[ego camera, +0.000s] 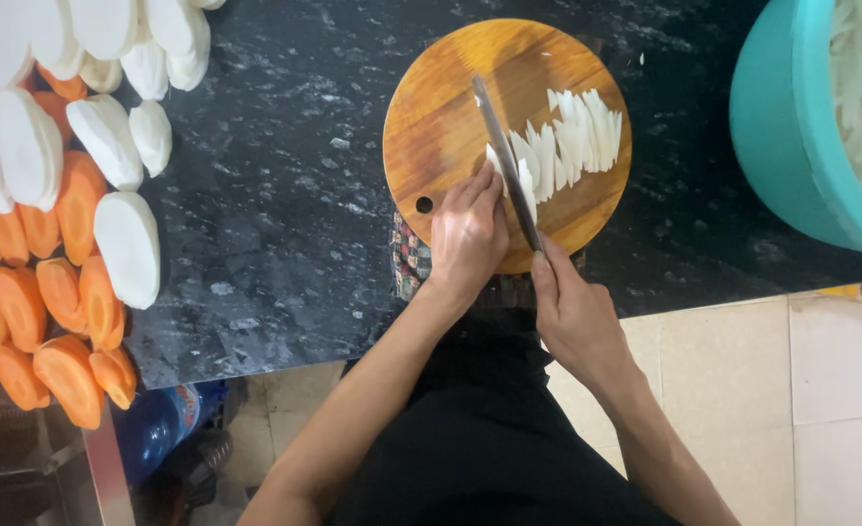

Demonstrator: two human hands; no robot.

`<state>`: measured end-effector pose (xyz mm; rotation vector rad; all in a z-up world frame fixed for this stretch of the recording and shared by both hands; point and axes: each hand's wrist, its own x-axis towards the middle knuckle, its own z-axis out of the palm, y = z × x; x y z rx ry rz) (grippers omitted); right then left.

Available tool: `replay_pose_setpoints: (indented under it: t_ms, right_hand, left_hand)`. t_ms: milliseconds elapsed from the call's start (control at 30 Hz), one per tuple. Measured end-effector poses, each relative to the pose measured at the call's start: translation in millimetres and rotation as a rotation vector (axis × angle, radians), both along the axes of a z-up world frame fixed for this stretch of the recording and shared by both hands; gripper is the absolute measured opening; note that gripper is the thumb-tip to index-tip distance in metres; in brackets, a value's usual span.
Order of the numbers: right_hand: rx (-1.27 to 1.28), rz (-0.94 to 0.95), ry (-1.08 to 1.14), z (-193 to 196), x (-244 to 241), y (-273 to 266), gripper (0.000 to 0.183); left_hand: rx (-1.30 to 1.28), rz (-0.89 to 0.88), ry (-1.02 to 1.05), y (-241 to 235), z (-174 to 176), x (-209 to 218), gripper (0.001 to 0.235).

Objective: The person slices white radish into thin strips on a round wooden cutting board using a knife. Sliced carrots and radishes are visible on the counter, and a blue bowl containing shredded vegetables is nearby.

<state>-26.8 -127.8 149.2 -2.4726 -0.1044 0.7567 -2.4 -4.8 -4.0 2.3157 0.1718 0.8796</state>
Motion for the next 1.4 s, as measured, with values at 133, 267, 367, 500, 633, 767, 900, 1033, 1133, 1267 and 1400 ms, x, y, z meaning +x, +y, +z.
replay_pose_setpoints:
  t_ms: [133,267,367,500,633,767,900,1033,1133,1267,1400]
  right_hand:
    - [-0.002,0.003,0.013,4.3,-2.0,2.9,0.051]
    - [0.0,0.006,-0.016,2.3,-2.8,2.2,0.051]
    - [-0.002,0.019,-0.042,-8.4,-1.8,-1.5,0.05]
    - [-0.03,0.024,-0.011,-3.1,-4.9,-2.4,0.051]
    - [-0.068,0.019,0.044,0.0,-7.8,-4.8,0.053]
    - [-0.071,0.032,0.035,-2.7,-5.8,-3.8,0.052]
    - [-0.051,0.049,0.037,1.3,-4.7,-0.2,0.052]
    - [-0.065,0.055,0.04,-7.6,-1.5,-4.0,0.054]
    - [-0.056,0.054,0.05,-8.8,0.8,-4.0,0.056]
    - [-0.06,0.066,0.071,3.6,2.8,4.7,0.053]
    - [-0.006,0.059,0.044,-39.6,10.6,-2.9,0.054]
  left_hand:
    - [-0.006,-0.001,0.006,1.7,0.4,1.8,0.021]
    - [-0.009,-0.003,0.001,1.6,3.3,-0.2,0.02]
    - [-0.022,-0.005,0.007,2.0,2.4,0.7,0.021]
    - [-0.003,0.007,0.031,0.9,1.3,-1.0,0.021]
    - [-0.017,-0.005,0.062,2.1,6.1,-1.6,0.021]
    - [-0.042,-0.024,0.082,1.7,8.4,-1.1,0.022]
    - [-0.026,-0.011,0.045,2.0,0.4,0.4,0.022]
    - [0.014,0.012,0.051,2.3,-1.3,0.5,0.021]
    - [-0.022,-0.019,0.075,3.4,6.5,-0.2,0.021]
    - [-0.024,-0.019,0.07,2.1,5.2,-2.5,0.024]
    - [0.01,-0.004,0.057,2.2,4.0,-3.4,0.024]
